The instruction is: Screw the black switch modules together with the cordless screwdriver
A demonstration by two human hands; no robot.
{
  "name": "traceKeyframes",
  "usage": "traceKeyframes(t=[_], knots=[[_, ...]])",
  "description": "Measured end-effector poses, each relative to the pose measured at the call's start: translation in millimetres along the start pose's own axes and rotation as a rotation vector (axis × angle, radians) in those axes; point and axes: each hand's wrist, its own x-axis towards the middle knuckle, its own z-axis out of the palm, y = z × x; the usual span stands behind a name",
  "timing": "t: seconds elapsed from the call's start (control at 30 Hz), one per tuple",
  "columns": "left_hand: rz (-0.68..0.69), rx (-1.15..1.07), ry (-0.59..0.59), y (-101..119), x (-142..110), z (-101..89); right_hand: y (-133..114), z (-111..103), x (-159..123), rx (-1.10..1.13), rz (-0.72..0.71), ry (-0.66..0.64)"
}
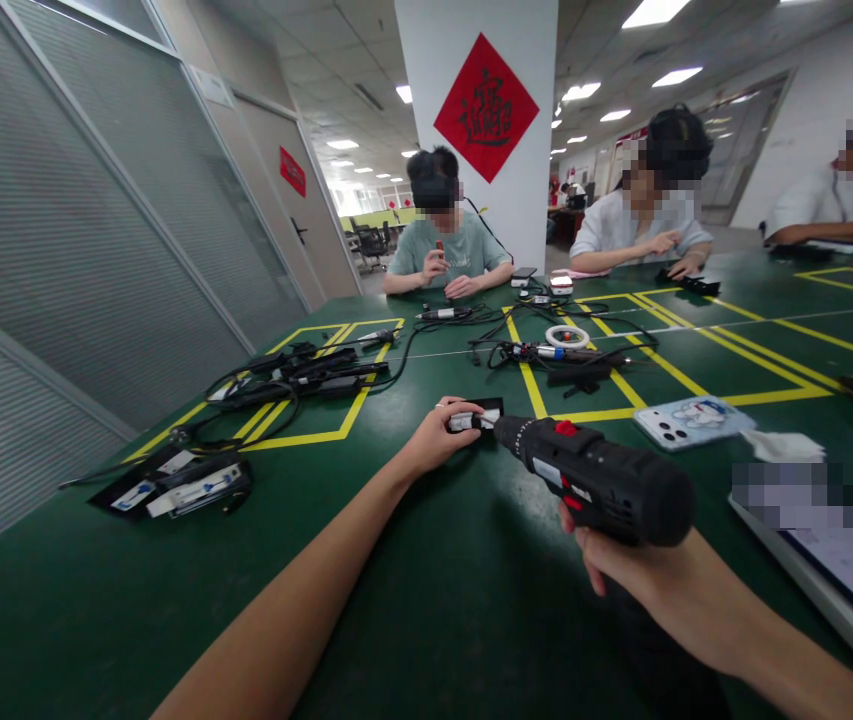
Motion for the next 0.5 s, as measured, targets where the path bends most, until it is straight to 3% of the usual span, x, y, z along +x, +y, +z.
traceKeyframes(t=[0.5], knots=[[-0.021, -0.005, -0.005, -0.5, -0.3, -0.1, 3.5, -0.3, -0.1, -0.051, -0.001, -0.012]])
